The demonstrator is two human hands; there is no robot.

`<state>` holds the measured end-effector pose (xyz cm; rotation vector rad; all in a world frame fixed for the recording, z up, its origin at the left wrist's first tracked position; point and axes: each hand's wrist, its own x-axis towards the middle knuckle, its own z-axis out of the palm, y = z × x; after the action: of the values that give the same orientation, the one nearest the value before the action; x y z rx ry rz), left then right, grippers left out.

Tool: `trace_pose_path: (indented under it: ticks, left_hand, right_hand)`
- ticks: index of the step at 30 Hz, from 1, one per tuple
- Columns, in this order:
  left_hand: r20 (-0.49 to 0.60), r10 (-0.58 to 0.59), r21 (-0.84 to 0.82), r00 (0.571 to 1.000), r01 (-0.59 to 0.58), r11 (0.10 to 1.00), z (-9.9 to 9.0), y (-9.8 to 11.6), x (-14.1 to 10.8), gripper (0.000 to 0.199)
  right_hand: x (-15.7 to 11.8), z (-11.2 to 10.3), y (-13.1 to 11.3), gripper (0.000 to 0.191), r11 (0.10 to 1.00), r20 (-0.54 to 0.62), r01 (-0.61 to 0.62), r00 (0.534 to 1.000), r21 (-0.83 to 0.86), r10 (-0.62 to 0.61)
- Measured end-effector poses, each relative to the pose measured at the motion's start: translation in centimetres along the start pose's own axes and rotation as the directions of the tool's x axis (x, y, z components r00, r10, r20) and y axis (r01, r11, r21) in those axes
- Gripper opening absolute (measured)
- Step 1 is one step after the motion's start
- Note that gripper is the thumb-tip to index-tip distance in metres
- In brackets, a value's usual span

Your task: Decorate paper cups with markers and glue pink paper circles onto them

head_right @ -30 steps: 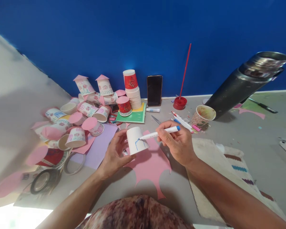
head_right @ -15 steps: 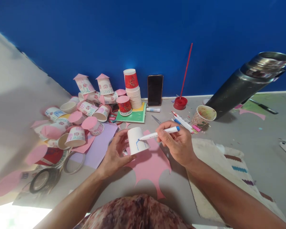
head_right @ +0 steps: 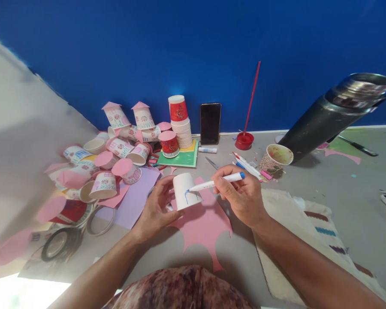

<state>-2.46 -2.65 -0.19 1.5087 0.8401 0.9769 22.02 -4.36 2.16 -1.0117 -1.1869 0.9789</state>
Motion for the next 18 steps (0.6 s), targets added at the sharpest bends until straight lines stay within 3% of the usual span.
trace_pose_path:
  ticks: [18]
  left_hand:
    - [-0.012,0.016,0.101,1.000,-0.015,0.995,0.28,0.46,-0.01,0.073]
  right_hand:
    - [-0.21,-0.20,0.60,0.025,0.999,0.052,0.001,0.999,-0.050,0.001]
